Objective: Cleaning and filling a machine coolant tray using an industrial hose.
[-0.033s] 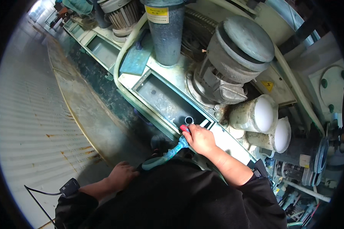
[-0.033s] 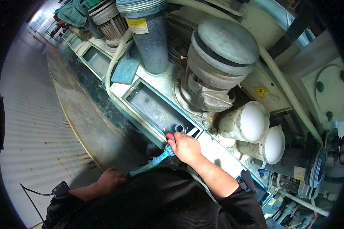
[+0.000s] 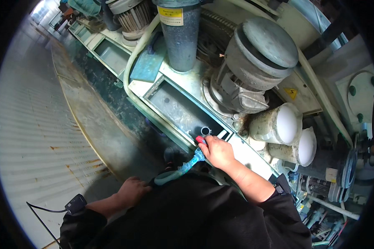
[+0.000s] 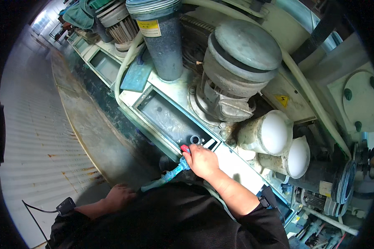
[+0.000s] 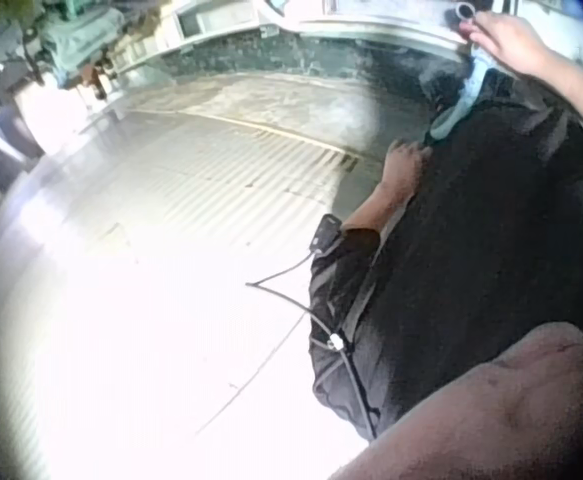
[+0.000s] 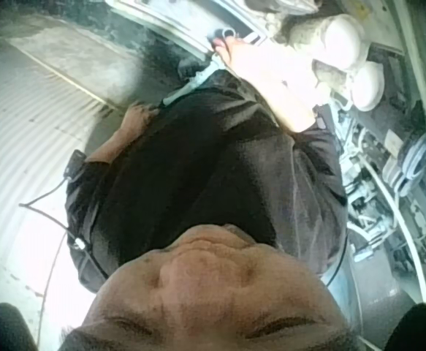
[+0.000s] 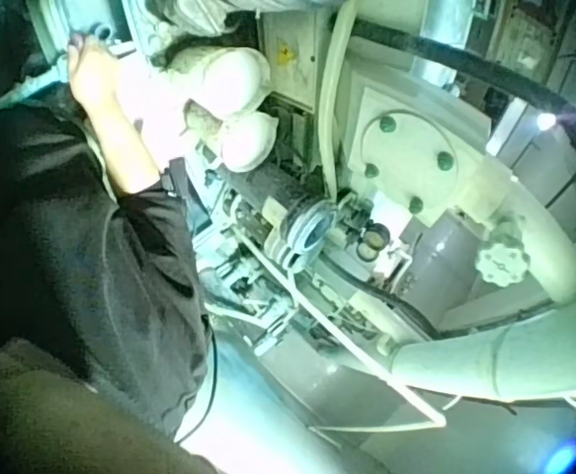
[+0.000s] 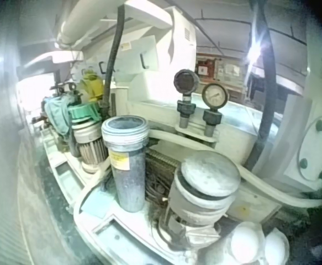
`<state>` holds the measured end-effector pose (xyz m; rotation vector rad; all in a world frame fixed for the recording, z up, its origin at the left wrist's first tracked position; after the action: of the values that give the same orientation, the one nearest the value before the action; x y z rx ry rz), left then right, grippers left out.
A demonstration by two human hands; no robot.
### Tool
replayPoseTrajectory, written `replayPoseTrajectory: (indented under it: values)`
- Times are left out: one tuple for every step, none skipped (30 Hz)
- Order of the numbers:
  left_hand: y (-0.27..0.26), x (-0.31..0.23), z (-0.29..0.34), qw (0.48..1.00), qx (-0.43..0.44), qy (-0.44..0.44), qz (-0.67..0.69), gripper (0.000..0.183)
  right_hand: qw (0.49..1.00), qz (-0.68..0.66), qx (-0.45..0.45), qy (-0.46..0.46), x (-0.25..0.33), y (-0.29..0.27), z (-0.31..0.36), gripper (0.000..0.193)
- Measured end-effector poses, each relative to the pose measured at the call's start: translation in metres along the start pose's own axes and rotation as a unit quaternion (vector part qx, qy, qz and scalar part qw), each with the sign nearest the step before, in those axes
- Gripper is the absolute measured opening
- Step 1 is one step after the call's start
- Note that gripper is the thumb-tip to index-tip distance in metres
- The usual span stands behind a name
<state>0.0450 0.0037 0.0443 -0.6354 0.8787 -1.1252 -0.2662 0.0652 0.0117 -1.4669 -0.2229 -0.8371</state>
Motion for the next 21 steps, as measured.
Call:
replayPoseTrajectory:
  values:
    - [0.004,0.003,0.000,0.999,0.024,-0.020,0.020,0.022,1.000,-0.002,-0.017,0.001,0.000,-0.002,0.001,0.032]
    - [0.000,0.000,-0.002,0.999,0.025,-0.019,0.020,0.022,1.000,-0.002,-0.017,0.002,0.000,-0.002,0.001,0.032]
    - [0.000,0.002,-0.004,0.996,0.058,-0.057,0.032,0.023,1.000,-0.001,-0.017,-0.001,0.000,-0.002,0.001,0.032]
    - [0.002,0.006,-0.004,0.990,0.090,-0.094,0.044,0.025,1.000,0.000,-0.016,-0.004,0.000,-0.002,0.001,0.031]
    - [-0.001,0.009,-0.007,0.991,0.089,-0.094,0.045,0.025,1.000,0.001,-0.016,-0.004,0.000,-0.002,0.001,0.031]
    - [0.002,0.013,-0.009,0.984,0.111,-0.110,0.088,0.027,1.000,0.000,-0.011,-0.005,-0.001,0.000,0.000,0.032]
    - [0.006,0.016,-0.010,0.975,0.133,-0.125,0.131,0.030,1.000,-0.001,-0.006,-0.005,-0.002,0.001,0.000,0.032]
    - [0.011,0.020,-0.010,0.975,0.132,-0.125,0.131,0.030,1.000,0.000,-0.006,-0.006,-0.001,0.000,-0.001,0.032]
    - [0.011,0.019,-0.010,0.980,0.083,-0.075,0.164,0.033,1.000,0.002,-0.006,-0.006,0.001,-0.001,0.000,0.032]
    - [0.010,0.017,-0.009,0.980,0.033,-0.025,0.196,0.036,1.000,0.004,-0.006,-0.005,0.002,-0.002,0.000,0.032]
    - [0.014,0.018,-0.008,0.980,0.032,-0.024,0.197,0.036,1.000,0.005,-0.005,-0.005,0.003,-0.002,-0.001,0.032]
    - [0.016,0.018,-0.008,0.978,0.017,-0.015,0.205,0.038,1.000,0.006,-0.004,-0.001,0.003,-0.002,-0.001,0.033]
    - [0.018,0.017,-0.007,0.977,0.003,-0.005,0.214,0.041,1.000,0.007,-0.003,0.003,0.003,-0.002,-0.001,0.035]
    - [0.019,0.016,-0.007,0.977,0.002,-0.005,0.215,0.041,1.000,0.008,-0.002,0.003,0.002,-0.001,-0.001,0.035]
    - [0.021,0.016,-0.006,0.975,0.011,-0.014,0.221,0.041,1.000,0.006,-0.006,0.001,0.002,0.000,-0.001,0.035]
    - [0.023,0.017,-0.005,0.973,0.020,-0.024,0.228,0.041,1.000,0.003,-0.009,-0.002,0.002,0.000,-0.001,0.035]
    - [0.023,0.017,-0.003,0.973,0.020,-0.023,0.229,0.041,1.000,0.004,-0.008,-0.002,0.003,-0.001,-0.001,0.035]
    - [0.020,0.017,0.000,0.976,0.004,-0.012,0.217,0.043,1.000,0.007,-0.004,0.003,0.004,-0.002,-0.002,0.035]
    - [0.017,0.015,0.002,0.979,-0.011,-0.001,0.206,0.044,1.000,0.009,0.000,0.007,0.004,-0.003,-0.002,0.036]
    - [0.017,0.014,0.003,0.978,-0.013,-0.002,0.207,0.044,1.000,0.010,0.001,0.006,0.005,-0.003,-0.002,0.036]
    - [0.010,0.013,0.005,0.978,-0.049,0.005,0.205,0.043,1.000,0.012,-0.002,0.004,0.005,-0.003,-0.002,0.035]
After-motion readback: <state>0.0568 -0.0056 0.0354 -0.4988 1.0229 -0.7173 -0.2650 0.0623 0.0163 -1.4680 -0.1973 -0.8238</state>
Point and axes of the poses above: each hand's wrist, its own z-axis away from the middle knuckle, its own y-axis out of the palm, x = y × z, the point moved 8 cm from there along -z, towards the middle knuckle, and after that the axes turned 7 degrees about -z, right-handed, at the moved point
